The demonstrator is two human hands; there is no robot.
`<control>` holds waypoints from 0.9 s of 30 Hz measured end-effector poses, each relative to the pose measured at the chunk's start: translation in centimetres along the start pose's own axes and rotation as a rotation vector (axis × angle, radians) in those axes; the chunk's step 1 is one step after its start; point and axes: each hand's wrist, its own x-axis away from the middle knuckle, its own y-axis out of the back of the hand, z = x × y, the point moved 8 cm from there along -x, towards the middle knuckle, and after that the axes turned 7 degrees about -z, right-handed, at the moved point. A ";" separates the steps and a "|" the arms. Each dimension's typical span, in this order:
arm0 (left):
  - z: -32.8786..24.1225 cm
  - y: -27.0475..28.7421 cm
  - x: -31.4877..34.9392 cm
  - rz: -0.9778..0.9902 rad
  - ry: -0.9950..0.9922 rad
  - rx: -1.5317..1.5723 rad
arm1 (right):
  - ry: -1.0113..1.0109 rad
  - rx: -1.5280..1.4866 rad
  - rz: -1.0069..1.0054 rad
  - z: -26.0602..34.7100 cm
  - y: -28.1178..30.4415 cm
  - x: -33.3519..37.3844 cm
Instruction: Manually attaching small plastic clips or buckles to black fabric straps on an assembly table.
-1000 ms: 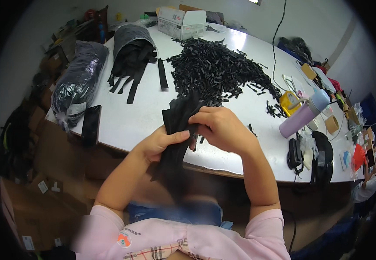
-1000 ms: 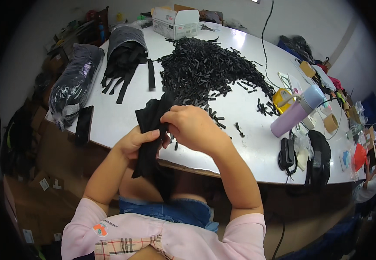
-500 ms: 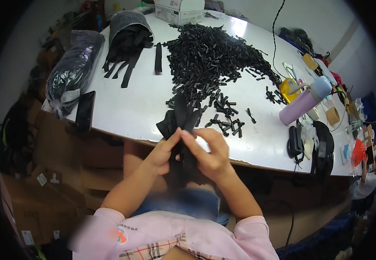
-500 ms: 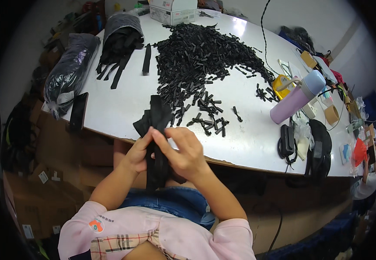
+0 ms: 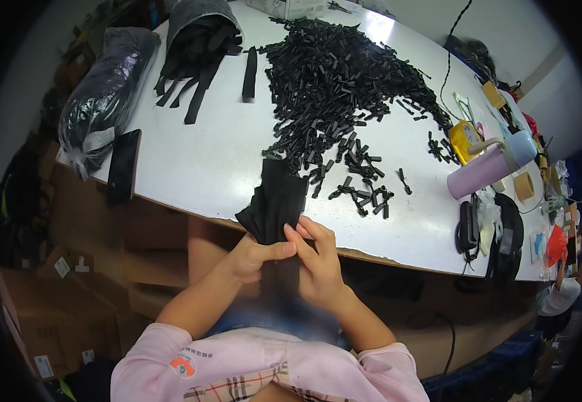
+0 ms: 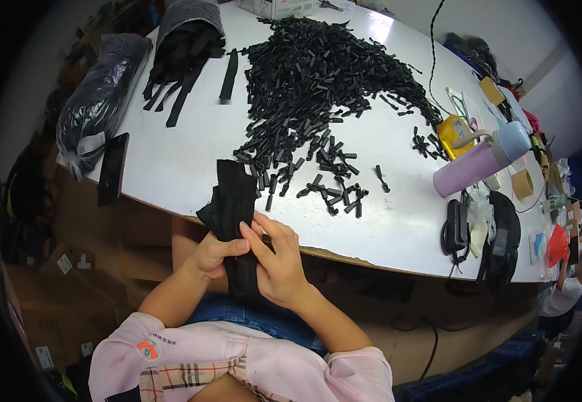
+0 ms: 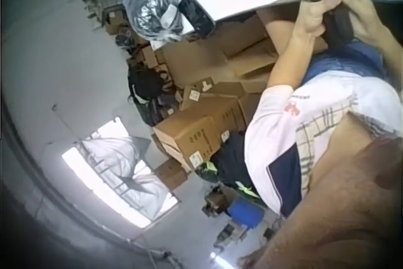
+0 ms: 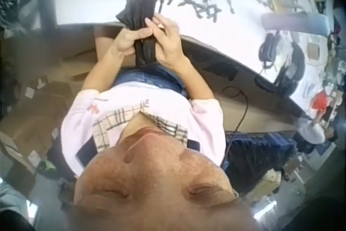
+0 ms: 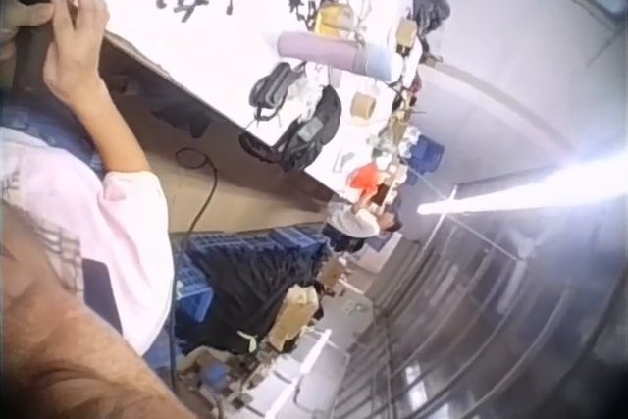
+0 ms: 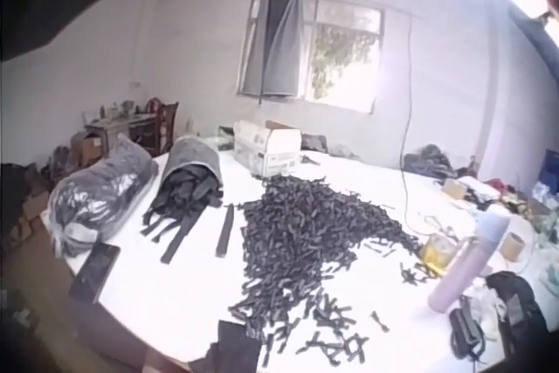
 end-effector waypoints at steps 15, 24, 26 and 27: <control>0.5 -0.3 1.5 0.003 0.054 -0.291 | -0.217 -0.629 -0.691 -3.5 9.2 -2.3; -0.8 -0.9 1.4 -0.235 -0.267 -0.395 | -0.011 0.526 -0.399 3.0 9.5 -3.1; -1.8 -1.6 1.5 -0.310 -0.428 -0.471 | -0.132 0.194 -0.182 1.1 4.5 -3.6; -2.5 -2.0 1.9 -0.292 -0.578 -0.530 | -0.278 -0.041 -0.166 -0.2 2.6 -3.2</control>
